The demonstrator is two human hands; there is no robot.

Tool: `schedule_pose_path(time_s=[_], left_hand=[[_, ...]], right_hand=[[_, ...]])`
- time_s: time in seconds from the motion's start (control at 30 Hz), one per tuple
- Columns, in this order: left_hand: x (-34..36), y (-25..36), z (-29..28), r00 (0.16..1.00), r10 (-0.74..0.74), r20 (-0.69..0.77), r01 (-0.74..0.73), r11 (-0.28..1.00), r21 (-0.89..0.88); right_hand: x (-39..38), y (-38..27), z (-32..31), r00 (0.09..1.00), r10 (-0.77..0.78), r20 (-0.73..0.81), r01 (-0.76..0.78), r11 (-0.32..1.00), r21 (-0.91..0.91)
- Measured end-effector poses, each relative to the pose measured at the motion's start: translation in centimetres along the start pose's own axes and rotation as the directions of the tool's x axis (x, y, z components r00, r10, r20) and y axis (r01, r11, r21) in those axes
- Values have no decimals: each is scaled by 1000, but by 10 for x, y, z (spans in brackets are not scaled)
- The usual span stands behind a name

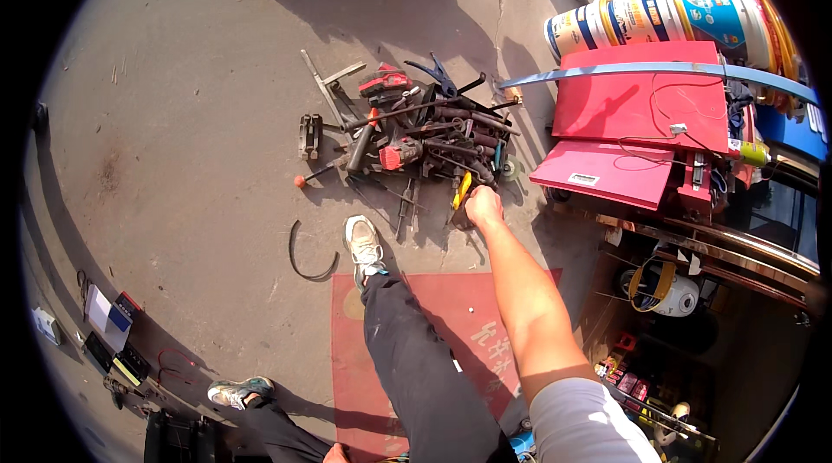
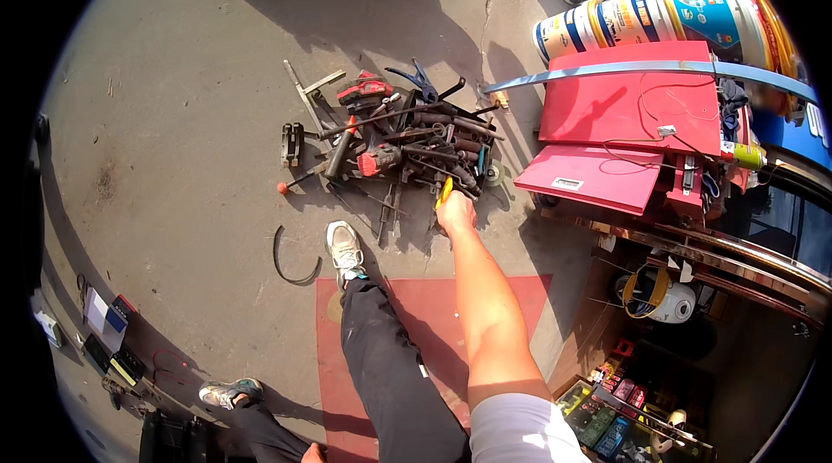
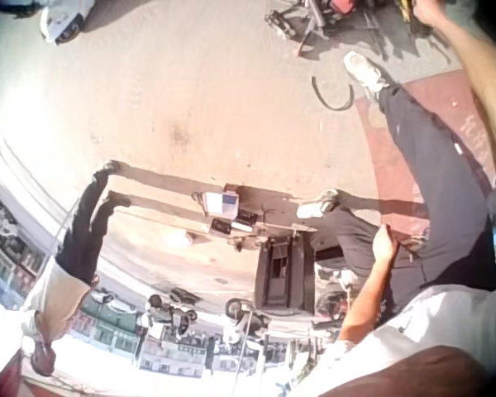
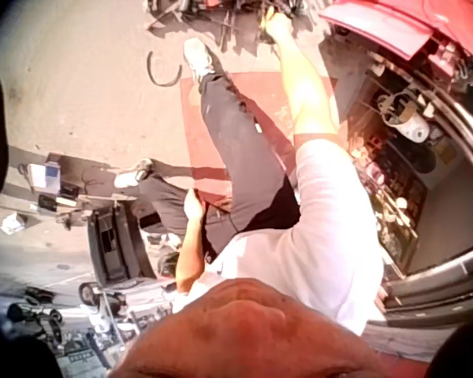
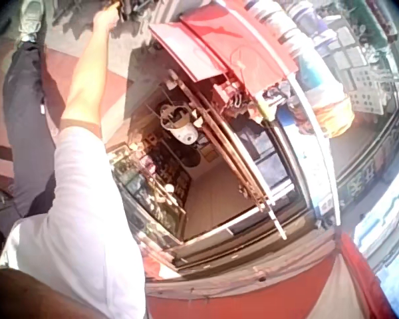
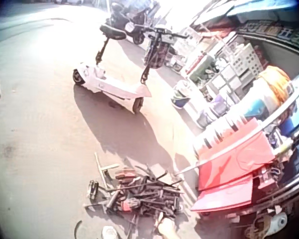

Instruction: The person strips the insulation off red and black wires using scissors and connects them to a battery terminal. They then use a power drill to tighten the terminal screw, securing the wire connection.

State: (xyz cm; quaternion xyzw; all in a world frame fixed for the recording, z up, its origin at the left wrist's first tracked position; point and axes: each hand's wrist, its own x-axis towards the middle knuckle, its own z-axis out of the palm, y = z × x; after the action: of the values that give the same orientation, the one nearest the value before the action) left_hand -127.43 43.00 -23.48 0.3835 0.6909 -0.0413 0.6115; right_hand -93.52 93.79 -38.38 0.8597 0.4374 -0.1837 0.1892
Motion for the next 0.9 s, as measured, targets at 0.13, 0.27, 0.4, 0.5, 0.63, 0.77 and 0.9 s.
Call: schedule_pose_path(time_s=[0.13,0.27,0.4,0.5,0.63,0.77,0.9], left_hand=[[38,80,47,989,-28,142,33,999,-38],[62,106,70,965,-134,225,151,987,-56],[78,121,65,940,-217,262,219,975,24],[96,128,65,953,-207,220,210,978,8],[115,109,82,764,-415,495,437,896,78],[113,110,69,801,-422,424,470,882,-11],[92,76,83,853,-327,407,414,898,-146]], right_hand=[[152,-3,21,993,-117,-5,117,990,78],[238,-30,35,996,-83,-20,85,981,175],[252,-53,56,985,-117,124,126,990,-62],[289,-22,57,986,-134,100,125,988,89],[270,-26,40,925,-376,-53,374,926,-44],[229,-28,32,933,-320,-164,214,860,-462],[206,18,17,976,-205,-68,186,958,-220]])
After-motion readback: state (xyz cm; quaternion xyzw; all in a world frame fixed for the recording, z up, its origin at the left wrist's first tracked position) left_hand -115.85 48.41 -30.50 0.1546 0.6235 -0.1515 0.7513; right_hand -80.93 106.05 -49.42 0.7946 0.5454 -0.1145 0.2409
